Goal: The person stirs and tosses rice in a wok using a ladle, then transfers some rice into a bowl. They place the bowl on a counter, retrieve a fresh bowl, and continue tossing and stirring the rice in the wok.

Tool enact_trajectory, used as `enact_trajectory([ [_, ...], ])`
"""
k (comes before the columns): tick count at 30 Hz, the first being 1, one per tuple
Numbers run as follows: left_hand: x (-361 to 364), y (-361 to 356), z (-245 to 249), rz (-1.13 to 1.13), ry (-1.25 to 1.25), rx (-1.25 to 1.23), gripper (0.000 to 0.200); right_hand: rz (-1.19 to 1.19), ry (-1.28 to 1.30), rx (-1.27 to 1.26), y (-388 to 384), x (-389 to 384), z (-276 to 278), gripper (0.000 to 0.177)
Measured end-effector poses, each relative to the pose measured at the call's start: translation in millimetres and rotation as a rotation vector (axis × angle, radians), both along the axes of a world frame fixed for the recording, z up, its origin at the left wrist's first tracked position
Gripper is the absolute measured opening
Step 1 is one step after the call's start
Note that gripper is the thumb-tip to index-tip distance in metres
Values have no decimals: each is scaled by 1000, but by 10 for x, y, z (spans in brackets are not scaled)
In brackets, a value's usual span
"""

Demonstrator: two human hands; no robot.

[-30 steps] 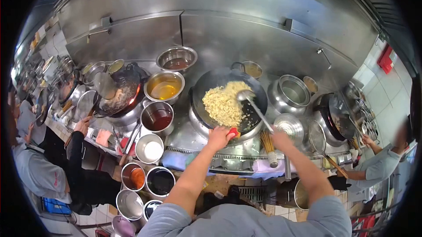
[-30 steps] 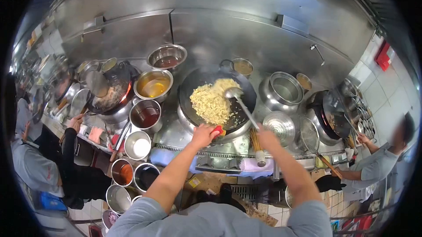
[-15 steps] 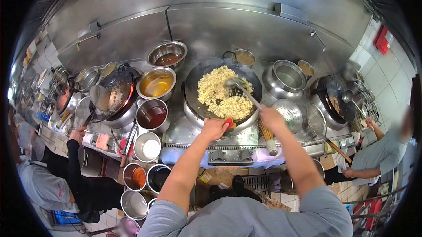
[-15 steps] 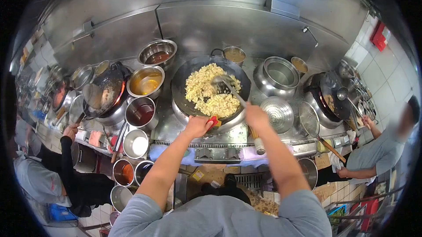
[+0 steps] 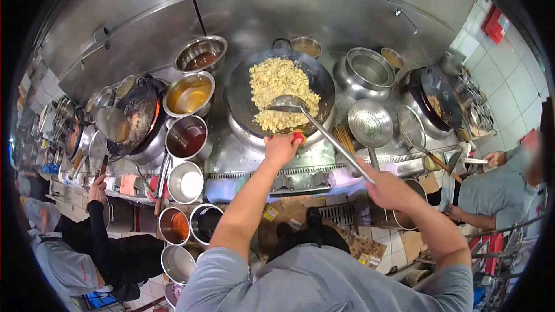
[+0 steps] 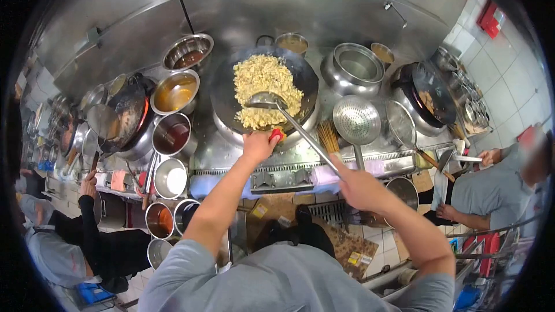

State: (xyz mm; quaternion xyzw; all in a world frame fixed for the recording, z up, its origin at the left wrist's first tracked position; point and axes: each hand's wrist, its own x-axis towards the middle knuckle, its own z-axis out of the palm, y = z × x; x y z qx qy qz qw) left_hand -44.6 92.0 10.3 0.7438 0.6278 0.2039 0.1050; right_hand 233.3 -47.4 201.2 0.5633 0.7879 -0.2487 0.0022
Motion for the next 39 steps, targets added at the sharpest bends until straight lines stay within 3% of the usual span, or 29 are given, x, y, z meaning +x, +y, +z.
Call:
enact_trajectory([
  [3,81,-696,912,-143,-25,26,37,127,-113,-44,-238,273,905,72],
  [4,61,-847,1108,-187,-40,57,36,152,-165,-181,-232,326,1102,71],
  [5,49,-940,1191,-239,-62,249,36,177,-221,-315,-178,341,1204,70],
  [8,21,-616,1116,-260,-52,261,32,227,-198,-194,195,193,797,65],
  [10,135,-405,720,-230,-88,270,33,303,-10,11,644,111,110,63],
  [11,249,-390,411,-157,-33,212,32,226,-50,26,854,-72,-186,62],
  [12,332,-453,133,-82,25,148,32,150,-85,37,946,-281,-364,61],
  [15,327,-1023,-343,-201,35,130,33,79,-73,156,949,-579,-382,61],
  [16,281,-1138,-262,-267,11,79,34,82,-73,164,888,-593,-357,61],
  [18,197,-939,54,-327,28,202,36,78,-140,135,730,-565,-311,63],
  [20,108,-526,490,-203,23,-37,38,68,-75,88,585,-411,-323,63],
  [24,90,-454,436,-211,129,-169,41,179,-81,-53,136,97,207,63],
  [26,94,-743,720,-272,87,-124,42,203,-339,-234,-19,180,751,63],
  [27,79,-790,1063,-263,86,-95,42,205,-345,-221,52,193,783,63],
  [30,21,-410,1239,-257,19,87,42,235,-196,-136,296,166,651,59],
  [33,252,-337,263,-177,60,205,42,200,-171,23,883,-192,-99,60],
  [35,376,-571,-138,-132,111,187,41,146,-172,128,1140,-397,-382,59],
  [38,319,-896,-5,-252,72,97,45,54,-27,198,1031,-515,-159,58],
  [39,277,-780,161,-230,44,203,43,55,10,199,958,-461,-46,58],
])
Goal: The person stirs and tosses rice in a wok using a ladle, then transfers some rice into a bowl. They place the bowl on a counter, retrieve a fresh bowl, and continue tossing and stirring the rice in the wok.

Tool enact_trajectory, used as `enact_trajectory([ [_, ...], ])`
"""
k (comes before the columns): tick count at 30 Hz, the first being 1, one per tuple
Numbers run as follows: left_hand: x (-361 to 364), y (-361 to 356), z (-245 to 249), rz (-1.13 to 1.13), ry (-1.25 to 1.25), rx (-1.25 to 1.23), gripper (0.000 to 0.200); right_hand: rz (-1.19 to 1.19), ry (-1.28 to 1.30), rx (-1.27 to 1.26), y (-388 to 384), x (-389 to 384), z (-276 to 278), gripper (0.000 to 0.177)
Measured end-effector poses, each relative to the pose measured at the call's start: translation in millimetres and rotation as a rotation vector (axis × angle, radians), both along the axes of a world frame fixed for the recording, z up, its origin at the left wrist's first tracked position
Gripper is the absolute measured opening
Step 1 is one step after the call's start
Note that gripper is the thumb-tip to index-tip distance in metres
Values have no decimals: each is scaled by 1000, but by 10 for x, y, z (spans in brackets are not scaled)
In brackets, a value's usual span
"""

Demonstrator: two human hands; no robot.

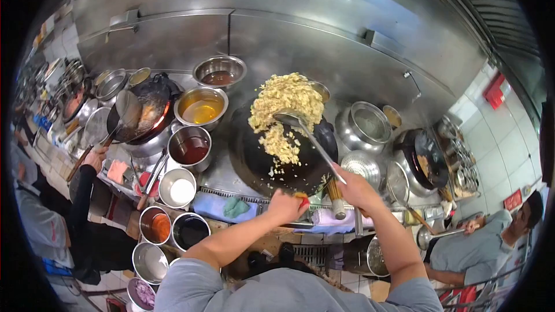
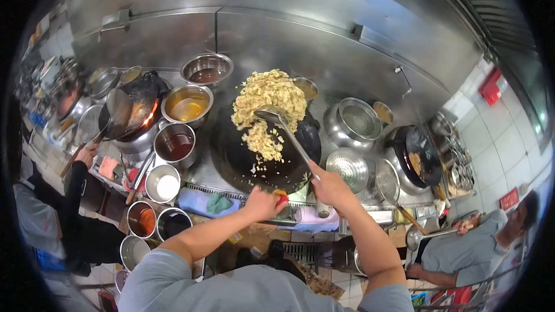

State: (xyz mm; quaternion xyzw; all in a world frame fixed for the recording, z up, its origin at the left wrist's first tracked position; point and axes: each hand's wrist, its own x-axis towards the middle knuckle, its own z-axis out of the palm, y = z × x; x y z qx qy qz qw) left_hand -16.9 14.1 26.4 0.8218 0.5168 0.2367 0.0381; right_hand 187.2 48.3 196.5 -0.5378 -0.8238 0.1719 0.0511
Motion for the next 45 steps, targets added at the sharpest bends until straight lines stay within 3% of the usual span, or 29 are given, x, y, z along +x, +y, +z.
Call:
enact_trajectory([
  [2,-137,344,83,28,16,113,40,-91,123,-115,-170,104,307,59],
  [3,-217,550,-33,14,-33,89,39,92,222,46,-126,344,206,60],
  [4,-293,669,-45,41,4,13,37,-207,346,-388,-332,218,716,61],
  [6,-334,752,-111,78,38,-66,35,-254,697,-516,-539,320,1043,64],
  [7,-291,778,-156,156,43,-51,34,-245,691,-522,-663,323,1203,64],
  [9,-149,644,-220,248,39,-58,37,-240,1195,-643,-875,383,1455,69],
  [11,-1,195,-136,281,-114,117,48,-122,1427,-677,-981,487,1439,71],
  [13,36,-368,34,213,-242,24,49,-91,1696,-858,-941,558,1244,66],
  [17,-38,-1301,-467,288,-340,-354,41,-122,2164,-1447,-403,503,59,61],
  [19,-164,-1678,-1109,480,-471,-859,41,-403,2186,-1518,32,259,-755,44],
  [21,-311,-2148,-1531,592,-766,-975,43,-545,1807,-1501,663,116,-1807,23],
  [23,-437,-2618,-2166,701,-550,-962,42,-378,1469,-1278,1179,123,-2035,16],
  [25,-651,-3183,-2713,589,-441,-918,41,-289,979,-795,1729,209,-1728,25],
  [26,-708,-3568,-3148,615,-286,-960,39,-273,807,-785,1746,273,-1219,25],
  [27,-668,-3783,-3344,638,-132,-989,38,-175,496,-578,1901,354,-960,29],
  [29,-380,-4095,-3037,754,-282,-1067,38,276,-18,218,1989,575,-547,40],
  [31,77,-4330,-2860,882,-444,-1147,39,277,-299,298,1743,653,76,48],
  [33,536,-4560,-2859,1005,-884,-977,40,261,-399,393,1564,743,272,58],
  [34,777,-4566,-2846,1078,-897,-981,41,293,-385,397,1631,777,120,58],
  [36,1194,-4540,-2900,1174,-915,-979,41,207,-585,116,1843,809,-422,57],
  [38,1546,-4483,-3113,1315,-913,-1050,40,314,-606,33,1480,406,-786,51],
  [39,1686,-4483,-3115,1326,-931,-1052,40,353,-441,-64,1443,214,-1168,44],
  [40,1819,-4485,-3097,1348,-942,-1063,38,585,-97,43,1749,237,-1948,44],
  [41,1911,-4484,-3087,1373,-955,-1069,36,275,200,-682,1459,-58,-1500,47],
  [43,1911,-4429,-3032,1438,-978,-1055,32,-2,1057,-1436,1350,-103,-1203,44],
  [44,1893,-4434,-2981,1470,-985,-1051,30,11,1473,-1943,1485,4,-1424,39],
  [45,1834,-4406,-2919,1499,-991,-1039,28,-32,1657,-2064,1412,102,-1401,38],
])
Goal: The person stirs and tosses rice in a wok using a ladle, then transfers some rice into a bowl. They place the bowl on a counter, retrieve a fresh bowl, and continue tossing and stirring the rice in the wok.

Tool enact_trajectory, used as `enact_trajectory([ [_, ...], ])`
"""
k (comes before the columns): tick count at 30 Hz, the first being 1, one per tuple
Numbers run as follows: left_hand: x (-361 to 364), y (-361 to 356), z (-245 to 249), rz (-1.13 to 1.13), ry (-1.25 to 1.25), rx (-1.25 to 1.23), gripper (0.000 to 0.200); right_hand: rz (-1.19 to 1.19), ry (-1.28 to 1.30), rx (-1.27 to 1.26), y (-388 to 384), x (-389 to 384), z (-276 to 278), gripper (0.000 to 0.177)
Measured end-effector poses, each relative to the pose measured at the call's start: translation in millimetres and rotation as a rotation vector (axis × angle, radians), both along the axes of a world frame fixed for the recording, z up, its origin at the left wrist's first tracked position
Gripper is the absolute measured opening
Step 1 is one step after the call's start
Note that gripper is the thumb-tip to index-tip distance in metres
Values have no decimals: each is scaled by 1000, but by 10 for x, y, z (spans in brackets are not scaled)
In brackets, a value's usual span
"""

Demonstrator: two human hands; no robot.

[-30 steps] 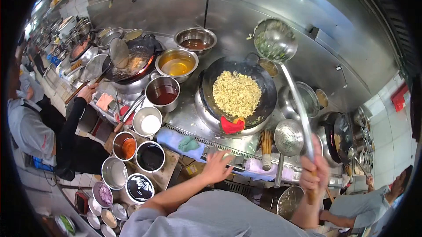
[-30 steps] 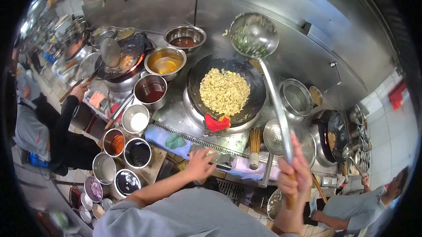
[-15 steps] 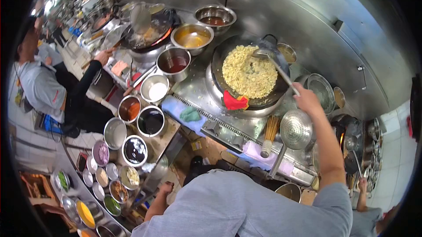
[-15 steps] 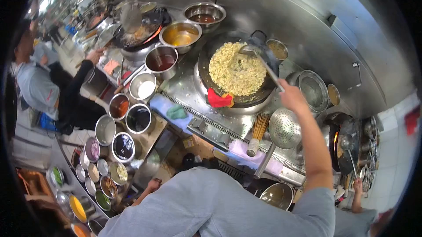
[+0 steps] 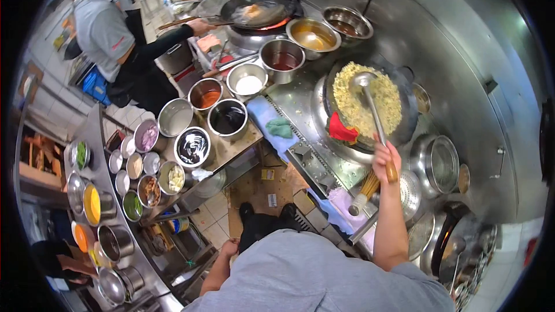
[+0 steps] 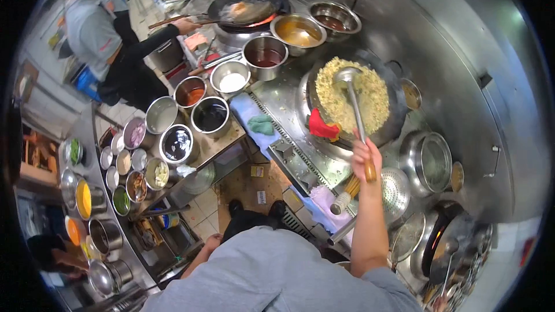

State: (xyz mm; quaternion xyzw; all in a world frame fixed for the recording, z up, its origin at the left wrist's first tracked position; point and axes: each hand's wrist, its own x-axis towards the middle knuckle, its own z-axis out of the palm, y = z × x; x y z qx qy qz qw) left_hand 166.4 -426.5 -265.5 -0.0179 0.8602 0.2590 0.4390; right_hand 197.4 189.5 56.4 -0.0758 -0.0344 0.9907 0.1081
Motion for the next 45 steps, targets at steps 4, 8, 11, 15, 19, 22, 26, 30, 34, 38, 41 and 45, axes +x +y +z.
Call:
enact_trajectory([
  [4,-50,-10,210,557,-172,419,22,55,-829,712,-415,389,-367,37],
  [8,-162,33,803,218,-27,233,36,124,-883,929,-765,605,-686,25],
  [11,36,-215,310,187,242,294,41,178,-898,986,-740,466,-681,18],
  [15,192,-476,631,357,243,132,30,343,-1117,1264,52,329,-952,27],
  [19,497,-908,596,834,316,392,26,0,-1034,1783,302,-689,-531,34],
  [22,845,-1215,1080,1264,286,640,27,-103,-582,2043,11,-1888,-257,39],
  [26,1579,-1763,1313,1853,492,790,32,119,170,2318,-1984,-2683,348,39],
  [30,2479,-2056,1554,2407,950,1147,34,410,639,2253,-3666,-2718,250,40],
  [34,2826,-2413,1733,2762,912,1085,35,943,642,2173,-4914,-2043,330,36],
  [38,2924,-2684,1457,2713,900,1062,35,1028,1034,2059,-5297,-1657,276,36],
  [41,2876,-2237,1699,2628,949,1188,40,976,1000,2102,-5060,-1667,318,35],
  [45,2794,-1432,2055,2449,740,1031,53,795,790,2154,-4247,-1824,82,35],
])
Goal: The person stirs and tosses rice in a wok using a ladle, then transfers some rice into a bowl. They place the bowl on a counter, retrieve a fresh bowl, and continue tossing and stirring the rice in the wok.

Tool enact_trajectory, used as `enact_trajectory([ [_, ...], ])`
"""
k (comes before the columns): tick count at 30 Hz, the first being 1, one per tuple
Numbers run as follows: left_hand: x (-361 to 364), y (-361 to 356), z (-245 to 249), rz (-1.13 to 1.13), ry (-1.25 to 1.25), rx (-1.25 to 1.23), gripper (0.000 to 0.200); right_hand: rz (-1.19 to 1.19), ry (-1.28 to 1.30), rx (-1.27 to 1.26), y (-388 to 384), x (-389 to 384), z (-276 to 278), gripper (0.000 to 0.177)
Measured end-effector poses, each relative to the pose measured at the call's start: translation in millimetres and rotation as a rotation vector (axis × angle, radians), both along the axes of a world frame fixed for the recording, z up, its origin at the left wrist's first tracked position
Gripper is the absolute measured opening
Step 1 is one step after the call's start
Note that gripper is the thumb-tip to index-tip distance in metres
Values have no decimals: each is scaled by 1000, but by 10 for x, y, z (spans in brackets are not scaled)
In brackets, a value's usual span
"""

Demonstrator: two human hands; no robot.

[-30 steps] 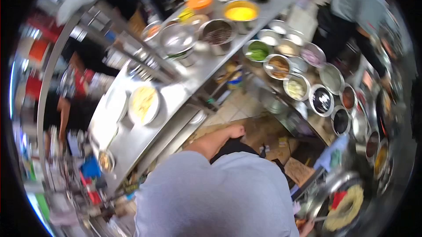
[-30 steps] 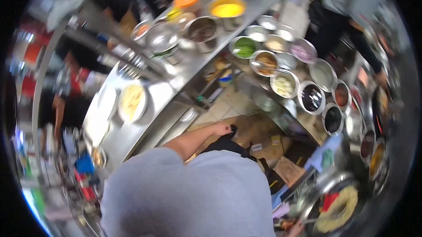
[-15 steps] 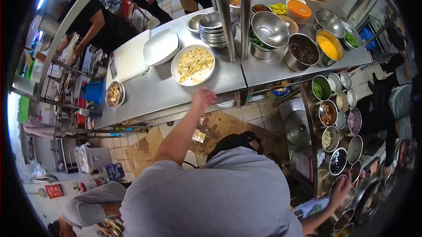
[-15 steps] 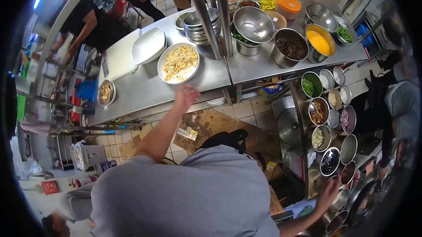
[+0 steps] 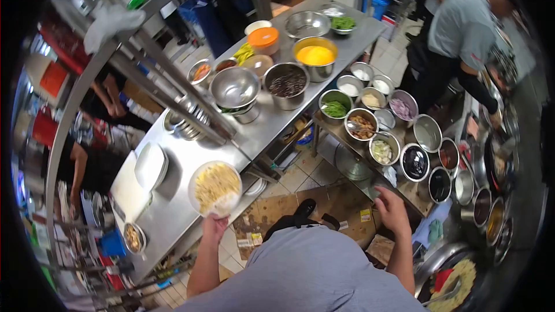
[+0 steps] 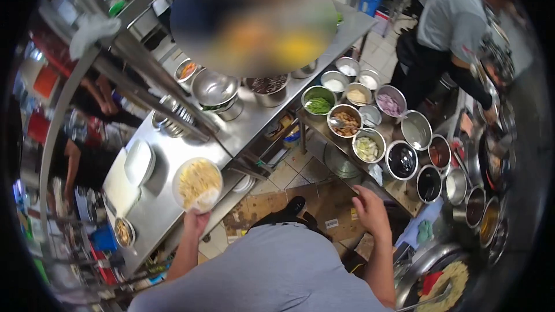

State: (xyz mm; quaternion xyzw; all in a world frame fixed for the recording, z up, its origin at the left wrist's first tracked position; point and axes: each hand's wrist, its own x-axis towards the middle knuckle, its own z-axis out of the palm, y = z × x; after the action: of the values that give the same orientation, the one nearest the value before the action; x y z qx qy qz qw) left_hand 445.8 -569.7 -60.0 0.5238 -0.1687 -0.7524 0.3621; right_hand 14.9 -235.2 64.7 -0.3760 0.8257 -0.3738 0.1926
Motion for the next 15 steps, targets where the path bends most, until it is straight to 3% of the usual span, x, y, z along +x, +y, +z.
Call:
enact_trajectory([
  [1,-173,185,159,-56,-92,3,50,-95,13,-27,221,-33,-35,35],
  [2,-120,232,59,-299,-132,-5,47,-164,-15,-46,460,-67,-81,34],
  [6,-978,614,129,-512,-184,-128,46,-402,71,8,1329,13,134,34],
  [8,-1447,660,-118,-778,-335,-301,49,-528,157,-58,1750,177,214,34],
  [11,-2261,890,-3,-1138,-349,-398,51,-834,214,23,2410,653,342,35],
  [13,-2824,1239,212,-1315,-290,-433,51,-1071,231,9,2810,1113,186,37],
  [15,-3339,1537,212,-1480,-24,-571,53,-1413,313,225,3044,1640,-62,49],
])
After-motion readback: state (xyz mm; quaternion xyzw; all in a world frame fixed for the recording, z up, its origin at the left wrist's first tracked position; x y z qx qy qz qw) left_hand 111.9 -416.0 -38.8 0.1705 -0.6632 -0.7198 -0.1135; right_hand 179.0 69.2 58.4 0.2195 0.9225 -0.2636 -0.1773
